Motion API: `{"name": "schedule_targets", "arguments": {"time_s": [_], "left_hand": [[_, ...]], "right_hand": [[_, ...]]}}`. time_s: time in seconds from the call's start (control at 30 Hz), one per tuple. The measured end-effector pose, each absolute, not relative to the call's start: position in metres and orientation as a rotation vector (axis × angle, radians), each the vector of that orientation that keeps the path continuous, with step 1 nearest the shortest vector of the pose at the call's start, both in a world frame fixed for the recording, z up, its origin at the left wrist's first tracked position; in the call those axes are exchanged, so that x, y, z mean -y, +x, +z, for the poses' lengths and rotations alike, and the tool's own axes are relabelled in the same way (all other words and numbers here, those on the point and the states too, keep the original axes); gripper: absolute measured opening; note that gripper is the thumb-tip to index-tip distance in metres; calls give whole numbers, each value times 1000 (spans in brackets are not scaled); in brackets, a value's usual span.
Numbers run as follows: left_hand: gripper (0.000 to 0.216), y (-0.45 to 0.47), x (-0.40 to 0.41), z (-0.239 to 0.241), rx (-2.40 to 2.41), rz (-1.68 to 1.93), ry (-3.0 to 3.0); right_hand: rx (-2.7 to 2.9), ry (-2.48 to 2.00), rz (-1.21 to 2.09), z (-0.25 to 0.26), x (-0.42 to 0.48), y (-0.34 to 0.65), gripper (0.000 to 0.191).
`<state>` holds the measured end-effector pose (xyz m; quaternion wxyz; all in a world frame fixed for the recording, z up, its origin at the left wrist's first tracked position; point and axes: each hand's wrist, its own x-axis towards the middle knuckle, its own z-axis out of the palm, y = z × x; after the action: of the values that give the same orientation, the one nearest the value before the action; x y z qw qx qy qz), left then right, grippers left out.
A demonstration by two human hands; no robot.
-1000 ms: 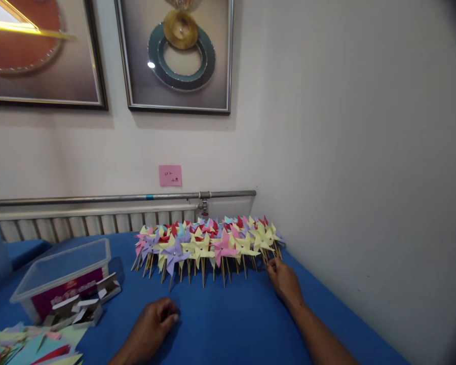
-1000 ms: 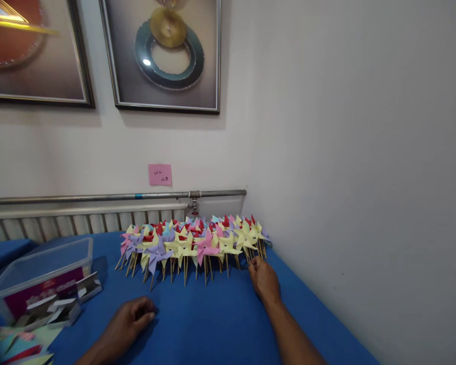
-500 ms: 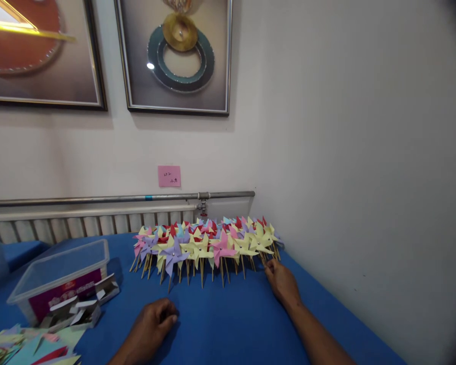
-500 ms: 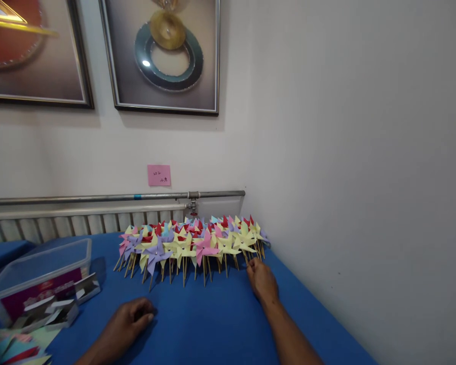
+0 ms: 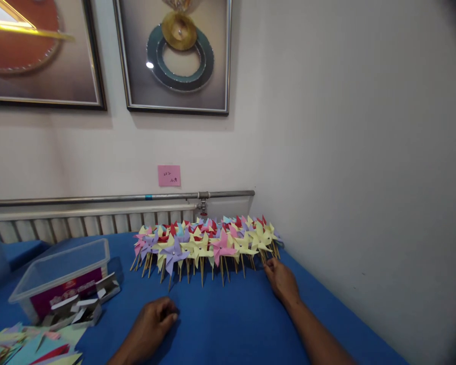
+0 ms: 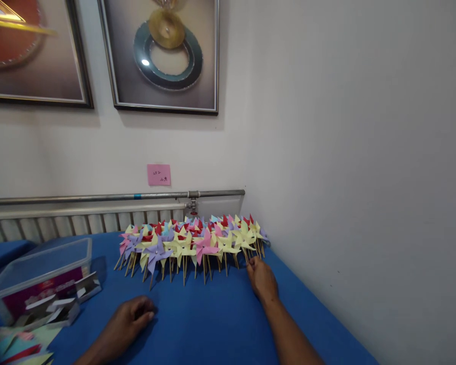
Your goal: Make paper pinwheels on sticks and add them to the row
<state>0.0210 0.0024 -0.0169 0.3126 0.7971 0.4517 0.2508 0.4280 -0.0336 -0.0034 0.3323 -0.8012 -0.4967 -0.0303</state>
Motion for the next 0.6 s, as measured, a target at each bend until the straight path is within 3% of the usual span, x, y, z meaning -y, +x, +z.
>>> {"name": "schedule_targets", "arguments": {"time_s": [0.6], "left_hand": [[16, 20, -2, -18, -1161, 679, 2078]], "right_hand": [[1311, -2096, -58, -1, 37, 426, 8]]}}
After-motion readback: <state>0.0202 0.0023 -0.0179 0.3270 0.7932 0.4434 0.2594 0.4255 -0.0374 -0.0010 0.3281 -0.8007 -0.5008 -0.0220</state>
